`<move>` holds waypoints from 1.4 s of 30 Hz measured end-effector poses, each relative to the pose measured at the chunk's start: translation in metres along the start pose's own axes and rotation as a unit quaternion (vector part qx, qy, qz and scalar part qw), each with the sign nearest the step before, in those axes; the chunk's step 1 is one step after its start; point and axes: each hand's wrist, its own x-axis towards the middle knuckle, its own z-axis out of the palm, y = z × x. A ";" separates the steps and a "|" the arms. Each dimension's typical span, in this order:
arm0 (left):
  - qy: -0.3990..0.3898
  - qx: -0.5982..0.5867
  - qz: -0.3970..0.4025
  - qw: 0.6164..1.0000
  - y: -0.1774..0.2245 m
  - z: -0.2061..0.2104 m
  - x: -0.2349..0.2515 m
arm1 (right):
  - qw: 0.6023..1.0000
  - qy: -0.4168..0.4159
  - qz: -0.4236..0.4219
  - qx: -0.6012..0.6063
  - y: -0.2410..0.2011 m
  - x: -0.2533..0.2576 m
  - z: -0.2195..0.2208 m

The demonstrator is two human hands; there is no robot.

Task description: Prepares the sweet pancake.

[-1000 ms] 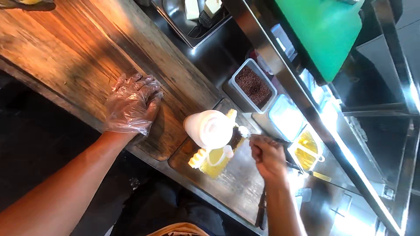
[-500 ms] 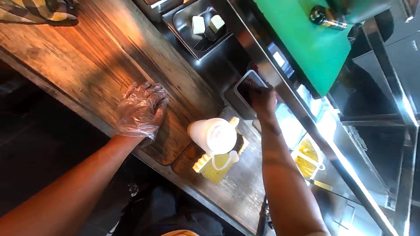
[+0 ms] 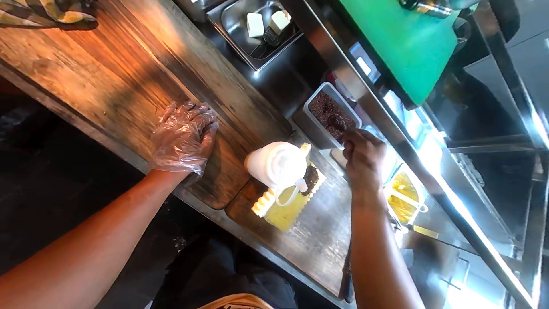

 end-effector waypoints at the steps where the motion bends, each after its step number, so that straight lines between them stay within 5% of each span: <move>1: 0.004 0.000 0.000 1.000 0.000 0.000 0.000 | 1.000 -0.009 0.000 0.015 0.000 -0.017 -0.004; 8: 0.000 0.002 0.003 1.000 -0.001 0.000 -0.001 | 0.996 -0.018 0.058 -0.060 0.054 -0.139 -0.025; 10: 0.002 0.004 0.007 1.000 0.000 0.000 0.000 | 0.977 -0.007 -0.108 -0.184 0.082 -0.162 -0.024; 12: 0.006 0.004 0.010 1.000 -0.001 0.001 0.000 | 0.900 0.027 -0.331 -0.281 0.105 -0.167 -0.023; 14: 0.011 0.006 0.008 1.000 -0.001 0.002 -0.001 | 0.860 0.069 -0.400 -0.309 0.106 -0.161 -0.022; 16: 0.006 0.008 0.002 1.000 -0.002 0.003 -0.001 | 0.911 0.085 -0.281 -0.289 0.090 -0.156 -0.021; 18: 0.006 0.006 0.000 1.000 -0.002 0.003 -0.002 | 0.987 0.052 -0.003 -0.153 0.068 -0.152 -0.019; 20: 0.005 0.007 0.000 1.000 -0.003 0.004 -0.003 | 0.984 0.014 0.179 0.006 0.064 -0.151 -0.018; 22: 0.007 0.009 0.003 1.000 -0.004 0.005 -0.001 | 0.973 -0.007 0.221 0.063 0.070 -0.161 -0.018; 25: 0.003 0.015 0.003 1.000 -0.006 0.005 -0.001 | 0.995 -0.002 0.096 -0.009 0.092 -0.189 -0.016; 28: 0.005 0.010 -0.002 1.000 -0.003 0.005 -0.001 | 0.954 0.004 -0.215 -0.208 0.114 -0.202 -0.020; 30: 0.002 0.016 -0.006 1.000 -0.002 0.004 -0.002 | 0.886 0.010 -0.371 -0.278 0.111 -0.190 -0.025; 32: 0.002 0.016 -0.006 1.000 -0.001 0.003 -0.002 | 0.865 0.008 -0.400 -0.302 0.091 -0.168 -0.030; 34: 0.003 0.013 -0.007 1.000 -0.002 0.004 -0.001 | 0.908 0.015 -0.304 -0.288 0.064 -0.138 -0.033; 37: -0.001 0.012 -0.011 1.000 -0.005 0.005 0.000 | 0.990 -0.012 -0.093 -0.101 0.029 -0.068 -0.033; 39: -0.008 0.013 -0.011 1.000 -0.004 0.003 0.000 | 0.994 -0.036 -0.056 -0.087 0.011 -0.021 -0.031; 42: -0.010 0.010 -0.012 1.000 -0.003 0.002 -0.001 | 0.930 0.008 -0.144 -0.338 0.001 0.038 -0.012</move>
